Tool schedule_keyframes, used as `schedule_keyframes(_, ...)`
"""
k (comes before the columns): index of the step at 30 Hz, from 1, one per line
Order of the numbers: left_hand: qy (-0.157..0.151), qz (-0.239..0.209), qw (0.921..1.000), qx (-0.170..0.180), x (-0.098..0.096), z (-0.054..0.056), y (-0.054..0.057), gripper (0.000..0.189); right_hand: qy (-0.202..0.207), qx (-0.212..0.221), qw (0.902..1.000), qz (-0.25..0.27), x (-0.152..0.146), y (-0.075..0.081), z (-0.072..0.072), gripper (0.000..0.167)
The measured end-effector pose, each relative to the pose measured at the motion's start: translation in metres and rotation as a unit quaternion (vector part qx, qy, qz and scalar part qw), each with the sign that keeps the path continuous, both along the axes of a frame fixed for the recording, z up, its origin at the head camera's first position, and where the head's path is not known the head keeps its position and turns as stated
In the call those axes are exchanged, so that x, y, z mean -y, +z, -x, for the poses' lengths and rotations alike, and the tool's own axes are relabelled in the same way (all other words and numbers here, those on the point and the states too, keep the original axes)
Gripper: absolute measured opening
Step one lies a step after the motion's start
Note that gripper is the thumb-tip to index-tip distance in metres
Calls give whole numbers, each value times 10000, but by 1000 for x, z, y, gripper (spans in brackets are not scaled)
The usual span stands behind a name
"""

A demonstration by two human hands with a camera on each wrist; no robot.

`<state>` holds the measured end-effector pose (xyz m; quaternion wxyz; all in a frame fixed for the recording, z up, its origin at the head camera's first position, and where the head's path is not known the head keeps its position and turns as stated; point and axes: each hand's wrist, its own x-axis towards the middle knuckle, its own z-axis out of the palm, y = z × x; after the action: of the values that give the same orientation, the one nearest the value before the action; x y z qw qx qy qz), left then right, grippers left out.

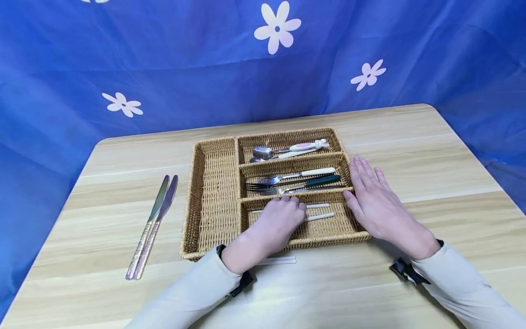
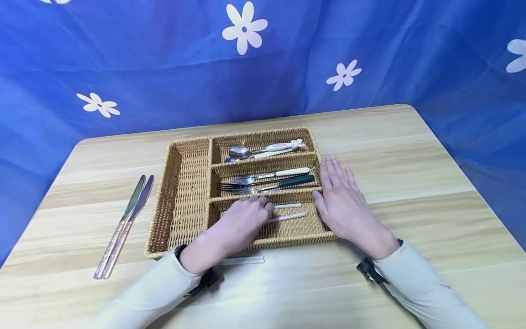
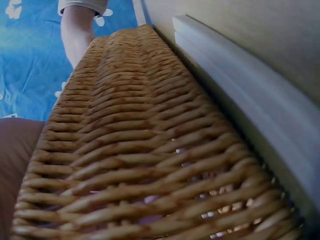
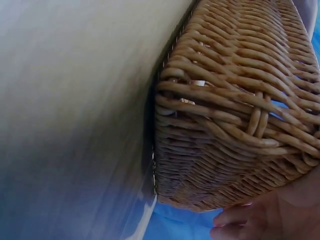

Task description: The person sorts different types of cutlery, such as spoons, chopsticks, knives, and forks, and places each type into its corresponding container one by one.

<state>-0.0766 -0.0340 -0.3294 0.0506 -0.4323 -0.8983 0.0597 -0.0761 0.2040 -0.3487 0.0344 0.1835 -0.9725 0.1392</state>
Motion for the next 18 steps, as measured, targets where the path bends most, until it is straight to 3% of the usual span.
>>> schedule_keyframes(11,37,-87,9950,991,2,5,-3,5,-5,-54,9998,-188,1,-1,0,64)
schedule_keyframes(15,250,-86,9886,1480,2,7,-2,19,-10,-4,9998,-176,1,-1,0,64)
schedule_keyframes(18,385,-74,9856,1646,2,7,-1,21,-26,121,9999,-115,1,0,0,66)
